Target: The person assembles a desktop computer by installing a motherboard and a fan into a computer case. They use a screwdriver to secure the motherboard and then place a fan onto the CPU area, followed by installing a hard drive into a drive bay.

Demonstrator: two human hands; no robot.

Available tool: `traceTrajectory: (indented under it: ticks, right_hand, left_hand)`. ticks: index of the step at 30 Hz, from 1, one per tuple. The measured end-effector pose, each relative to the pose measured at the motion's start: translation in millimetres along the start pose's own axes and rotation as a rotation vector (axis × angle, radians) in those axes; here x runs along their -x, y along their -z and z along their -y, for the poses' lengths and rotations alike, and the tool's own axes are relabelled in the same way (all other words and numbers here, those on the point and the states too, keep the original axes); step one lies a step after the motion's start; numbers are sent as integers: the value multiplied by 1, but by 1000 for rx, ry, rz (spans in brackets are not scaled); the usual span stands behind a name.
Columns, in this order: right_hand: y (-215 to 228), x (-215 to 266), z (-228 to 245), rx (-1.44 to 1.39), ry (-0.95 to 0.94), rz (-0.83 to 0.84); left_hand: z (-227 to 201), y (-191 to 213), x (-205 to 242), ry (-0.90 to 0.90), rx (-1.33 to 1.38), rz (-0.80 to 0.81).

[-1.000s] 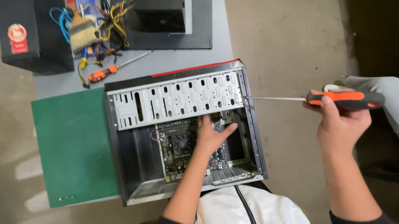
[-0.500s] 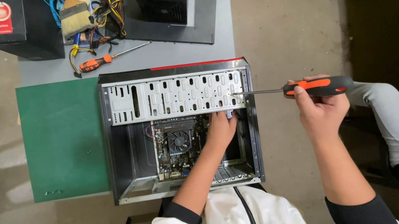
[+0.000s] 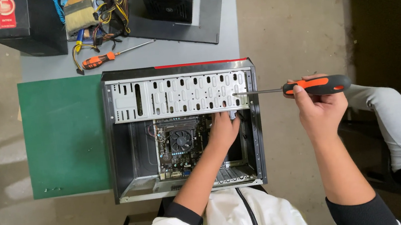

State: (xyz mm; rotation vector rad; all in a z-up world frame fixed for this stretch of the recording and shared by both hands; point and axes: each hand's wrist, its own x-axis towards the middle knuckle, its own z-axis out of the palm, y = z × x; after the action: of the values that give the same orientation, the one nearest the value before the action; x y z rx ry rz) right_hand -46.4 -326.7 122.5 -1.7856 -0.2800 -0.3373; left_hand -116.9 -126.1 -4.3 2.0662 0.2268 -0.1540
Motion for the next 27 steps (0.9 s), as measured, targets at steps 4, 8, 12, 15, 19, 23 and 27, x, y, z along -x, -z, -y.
traceTrajectory:
  ticks: [4,8,12,15,19,23,27]
  right_hand:
    - [8,0,-15,5,16,22]
    - [20,-10,-18,67,68,139]
    - [-11,-36,34,188,96,253]
    - [-26,-46,56,234,138,311]
    - [-35,-51,65,343,113,353]
    - [-40,-52,66,345,53,329]
    - [-50,-50,69,295,64,271]
  left_hand:
    - [-6,6,2,-3,-31,-1]
    - [-10,9,3,-33,-57,-31]
    - [31,-29,-3,42,-43,30]
    - [25,-19,-4,86,-33,71]
    - [-3,23,10,184,-237,350]
    - [-90,103,15,135,-245,325]
    - [-78,90,-48,-255,-75,39]
